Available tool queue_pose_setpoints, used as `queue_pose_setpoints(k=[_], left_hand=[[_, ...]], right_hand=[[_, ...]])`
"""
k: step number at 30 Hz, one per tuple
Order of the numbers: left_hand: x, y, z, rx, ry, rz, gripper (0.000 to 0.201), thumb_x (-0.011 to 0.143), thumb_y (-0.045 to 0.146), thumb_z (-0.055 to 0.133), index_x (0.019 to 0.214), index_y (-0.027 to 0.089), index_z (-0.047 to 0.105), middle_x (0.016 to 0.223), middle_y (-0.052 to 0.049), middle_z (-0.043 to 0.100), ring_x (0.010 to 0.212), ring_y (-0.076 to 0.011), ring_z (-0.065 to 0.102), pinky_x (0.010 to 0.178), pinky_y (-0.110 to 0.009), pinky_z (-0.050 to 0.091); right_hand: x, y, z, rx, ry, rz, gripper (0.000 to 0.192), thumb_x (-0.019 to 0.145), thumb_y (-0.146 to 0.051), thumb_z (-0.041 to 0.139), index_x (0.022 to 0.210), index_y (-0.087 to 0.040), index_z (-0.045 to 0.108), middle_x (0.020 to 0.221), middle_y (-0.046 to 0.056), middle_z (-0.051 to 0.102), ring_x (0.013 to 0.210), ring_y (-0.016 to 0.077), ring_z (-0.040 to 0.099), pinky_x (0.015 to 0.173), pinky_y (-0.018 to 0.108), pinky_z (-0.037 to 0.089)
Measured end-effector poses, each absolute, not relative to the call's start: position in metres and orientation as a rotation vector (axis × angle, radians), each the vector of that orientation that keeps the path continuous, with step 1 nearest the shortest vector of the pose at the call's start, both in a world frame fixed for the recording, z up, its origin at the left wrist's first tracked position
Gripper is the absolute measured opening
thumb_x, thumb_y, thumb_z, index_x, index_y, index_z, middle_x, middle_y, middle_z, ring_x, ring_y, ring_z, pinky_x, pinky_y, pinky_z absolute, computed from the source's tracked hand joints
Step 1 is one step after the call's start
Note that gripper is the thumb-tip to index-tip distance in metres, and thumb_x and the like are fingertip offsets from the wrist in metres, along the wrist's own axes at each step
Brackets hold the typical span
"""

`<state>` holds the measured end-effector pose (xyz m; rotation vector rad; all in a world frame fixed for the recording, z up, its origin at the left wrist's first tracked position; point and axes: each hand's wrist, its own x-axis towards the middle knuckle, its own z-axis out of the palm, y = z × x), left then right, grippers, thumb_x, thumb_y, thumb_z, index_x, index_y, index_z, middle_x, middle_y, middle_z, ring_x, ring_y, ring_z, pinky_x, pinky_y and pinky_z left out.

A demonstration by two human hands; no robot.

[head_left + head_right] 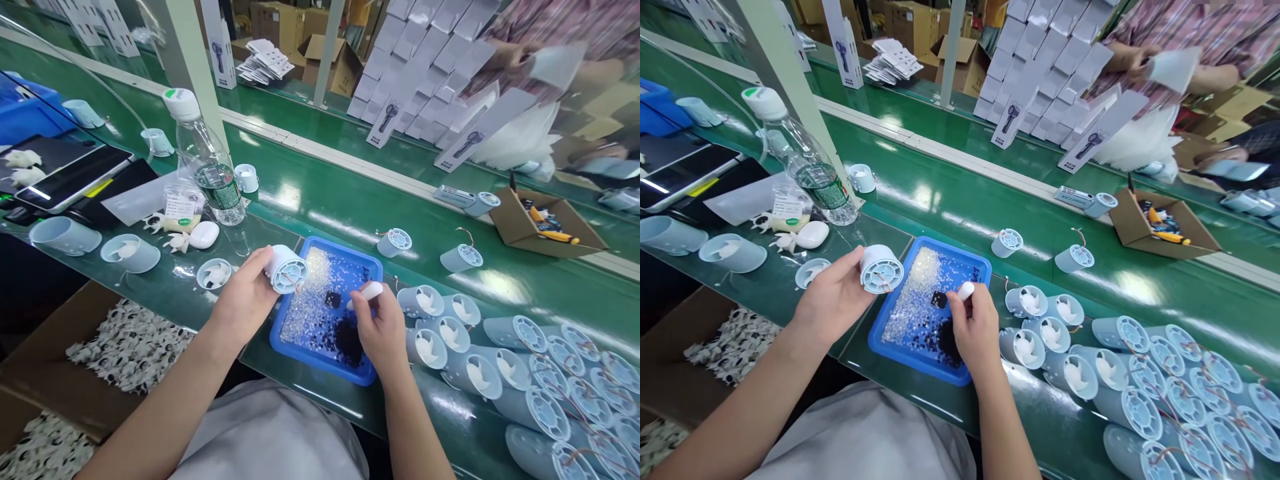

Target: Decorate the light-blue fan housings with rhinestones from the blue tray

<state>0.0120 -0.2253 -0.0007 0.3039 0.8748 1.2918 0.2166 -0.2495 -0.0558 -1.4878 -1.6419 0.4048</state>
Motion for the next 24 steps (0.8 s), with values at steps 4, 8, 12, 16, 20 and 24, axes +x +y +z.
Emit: queue_pose_setpoints(k=[4,8,12,16,20,24], left_hand=[[0.011,-0.226,-0.001,0.332,0.902,1.243,0.006,0.082,0.020,0.064,0.082,0.014,0.065,0.078,-0.001,0.063,0.067,-0.0102,0.059,0.061,-0.022,0.050],[0.013,-0.231,0.000,0.418,0.922,1.183,0.014,0.080,0.027,0.068,0.082,0.014,0.064,0.075,-0.001,0.062,0.064,-0.0105,0.058,0.061,-0.023,0.050],[0.016,-0.236,0.005,0.475,0.956,1.185,0.020,0.080,0.033,0.067,0.079,0.015,0.059,0.074,0.000,0.059,0.066,-0.0109,0.057,0.063,-0.025,0.050],[0.019,-0.241,0.009,0.511,0.967,1.218,0.025,0.080,0.034,0.068,0.075,0.016,0.052,0.075,0.001,0.057,0.070,-0.0102,0.056,0.067,-0.024,0.048],[0.022,-0.244,0.011,0.575,1.010,1.218,0.025,0.082,0.035,0.066,0.077,0.017,0.049,0.074,0.002,0.055,0.067,-0.0087,0.052,0.063,-0.022,0.043],[0.025,-0.246,0.013,0.609,1.025,1.213,0.026,0.082,0.036,0.065,0.078,0.018,0.048,0.072,0.003,0.052,0.065,-0.0078,0.048,0.062,-0.023,0.040]], right_hand=[[0.215,-0.247,-0.055,-1.433,-1.660,0.418,0.013,0.091,-0.033,0.052,0.086,-0.022,0.054,0.077,0.002,0.060,0.066,0.0171,0.058,0.061,0.030,0.046],[0.210,-0.252,-0.046,-1.388,-1.640,0.474,0.010,0.089,-0.031,0.057,0.088,-0.022,0.056,0.081,0.003,0.061,0.073,0.0185,0.061,0.065,0.033,0.049],[0.196,-0.271,-0.026,-1.184,-1.325,0.399,0.009,0.090,-0.026,0.057,0.098,-0.023,0.057,0.093,0.006,0.060,0.087,0.0218,0.064,0.070,0.039,0.055],[0.182,-0.286,-0.011,-1.015,-1.257,0.555,0.014,0.089,-0.021,0.058,0.103,-0.024,0.056,0.096,0.007,0.061,0.090,0.0214,0.066,0.063,0.035,0.060],[0.178,-0.286,-0.012,-0.945,-1.244,0.640,0.017,0.088,-0.013,0.059,0.102,-0.022,0.057,0.097,0.006,0.063,0.092,0.0205,0.067,0.063,0.033,0.062],[0.179,-0.286,-0.015,-0.936,-1.200,0.642,0.019,0.087,-0.011,0.060,0.102,-0.021,0.057,0.100,0.006,0.063,0.093,0.0207,0.067,0.069,0.036,0.061]])
